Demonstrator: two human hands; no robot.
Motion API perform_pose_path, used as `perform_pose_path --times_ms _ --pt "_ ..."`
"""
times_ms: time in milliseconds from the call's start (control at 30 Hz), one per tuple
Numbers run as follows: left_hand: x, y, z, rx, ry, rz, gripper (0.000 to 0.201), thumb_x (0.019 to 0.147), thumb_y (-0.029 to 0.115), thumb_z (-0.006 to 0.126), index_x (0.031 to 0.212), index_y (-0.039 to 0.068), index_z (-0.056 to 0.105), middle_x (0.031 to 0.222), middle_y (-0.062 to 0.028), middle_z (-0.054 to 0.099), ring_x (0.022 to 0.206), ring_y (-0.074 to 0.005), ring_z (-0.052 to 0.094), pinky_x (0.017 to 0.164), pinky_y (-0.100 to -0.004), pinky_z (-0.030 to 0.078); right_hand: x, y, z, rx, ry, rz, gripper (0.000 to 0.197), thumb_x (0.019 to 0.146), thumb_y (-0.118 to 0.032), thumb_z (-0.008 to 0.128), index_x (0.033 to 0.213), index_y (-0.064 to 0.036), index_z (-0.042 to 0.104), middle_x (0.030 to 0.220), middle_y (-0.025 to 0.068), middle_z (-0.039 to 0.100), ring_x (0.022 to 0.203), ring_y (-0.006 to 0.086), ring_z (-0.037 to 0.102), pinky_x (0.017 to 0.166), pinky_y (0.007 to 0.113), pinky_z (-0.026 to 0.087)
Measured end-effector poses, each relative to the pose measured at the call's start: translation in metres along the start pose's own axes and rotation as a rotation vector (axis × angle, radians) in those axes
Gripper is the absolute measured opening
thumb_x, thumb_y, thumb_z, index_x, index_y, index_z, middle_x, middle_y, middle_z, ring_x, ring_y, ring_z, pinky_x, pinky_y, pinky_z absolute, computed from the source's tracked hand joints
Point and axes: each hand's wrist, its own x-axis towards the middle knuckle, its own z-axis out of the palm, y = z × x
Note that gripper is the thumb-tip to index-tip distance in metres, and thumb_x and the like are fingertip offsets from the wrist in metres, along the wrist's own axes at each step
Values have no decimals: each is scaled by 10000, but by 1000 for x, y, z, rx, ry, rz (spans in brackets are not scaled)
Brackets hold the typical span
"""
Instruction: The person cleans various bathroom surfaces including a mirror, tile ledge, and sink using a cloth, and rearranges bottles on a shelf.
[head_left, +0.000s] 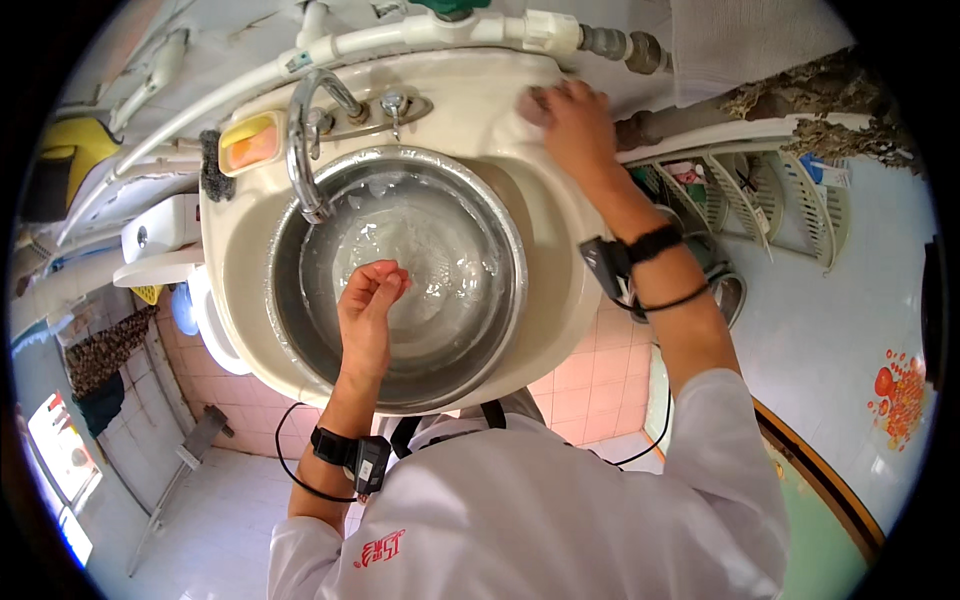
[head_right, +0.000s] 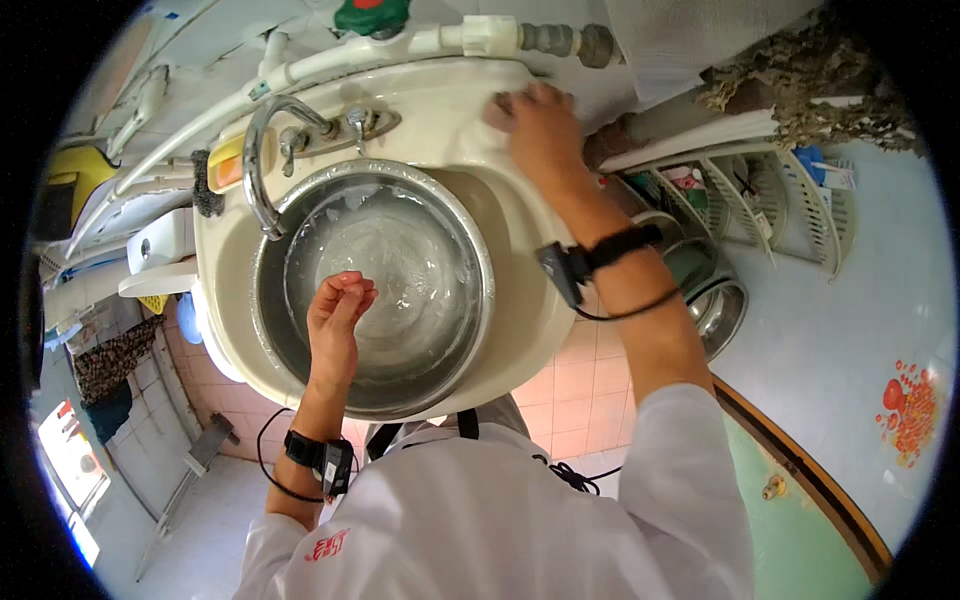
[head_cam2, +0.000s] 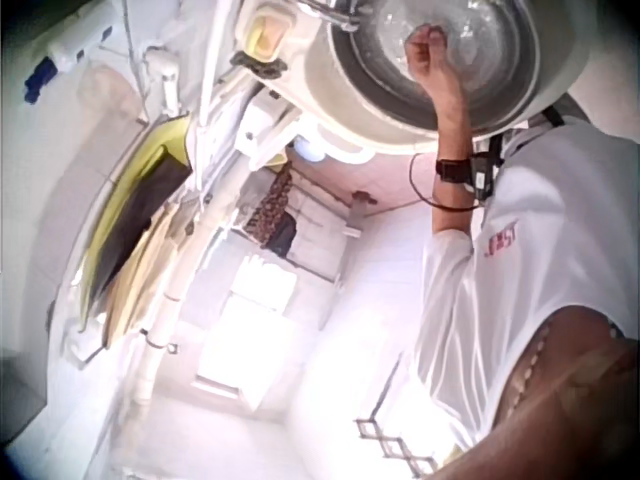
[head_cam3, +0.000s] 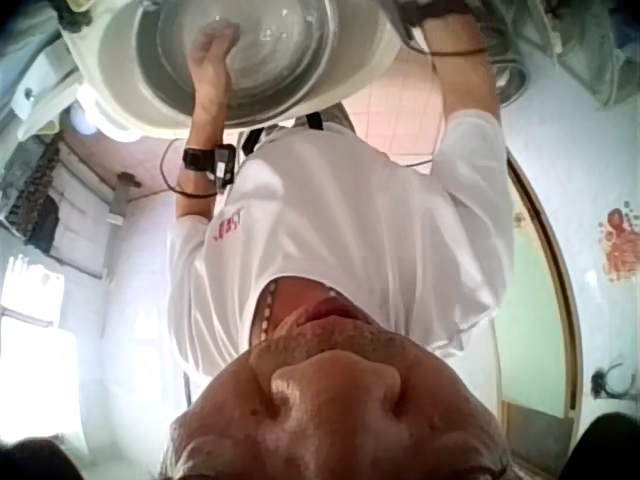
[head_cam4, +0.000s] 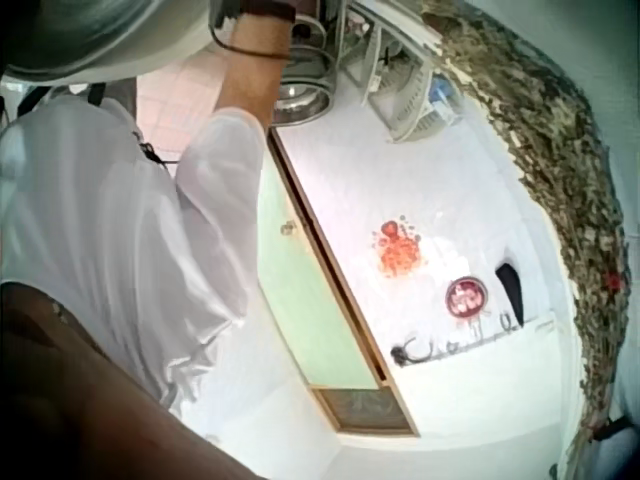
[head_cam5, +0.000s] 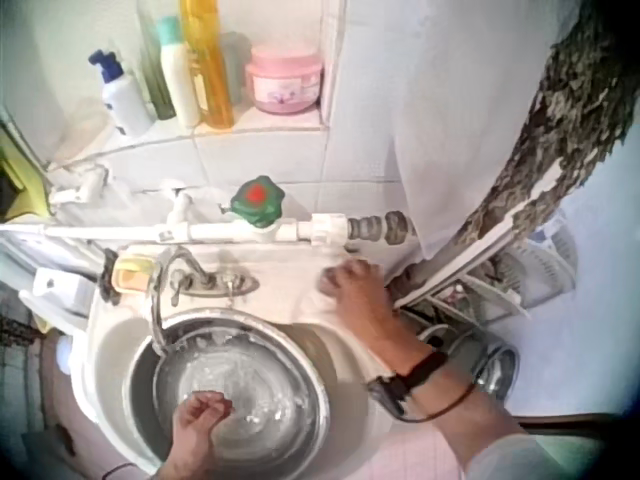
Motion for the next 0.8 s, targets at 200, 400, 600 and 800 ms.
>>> perform_pose_path --times_ms 200,400,600,800 --pt "-3 4 -13 31 2 -14 194 1207 123 790 1369 18 779 1245 -75 829 1177 -195 795 1146 -375 622 18 -44 -30 395 104 -14 373 1051 -204 865 1421 -157 857 1439 133 794 1364 418 731 1174 543 605" --pt "-3 -5 -13 30 -3 11 185 1210 106 775 1368 11 781 1245 -84 828 1179 -199 797 1134 -375 633 21 -96 14 108 116 -189 423 1046 -113 795 1455 -210 845 1519 67 781 1404 448 696 1188 564 612" --pt "-20 6 -59 -8 62 30 189 1212 110 773 1369 4 780 1251 -79 824 1177 -192 792 1131 -375 637 -4 -21 -44 -12 -210 176 393 1046 -167 797 1430 -214 866 1452 47 818 1326 429 740 1118 557 641" --pt "-29 22 -61 67 59 15 182 1226 126 744 1378 32 773 1260 -73 820 1189 -189 796 1168 -386 643 61 -135 -24 300 200 -336 522 984 -58 810 1489 -187 848 1566 35 778 1367 394 707 1183 514 619"
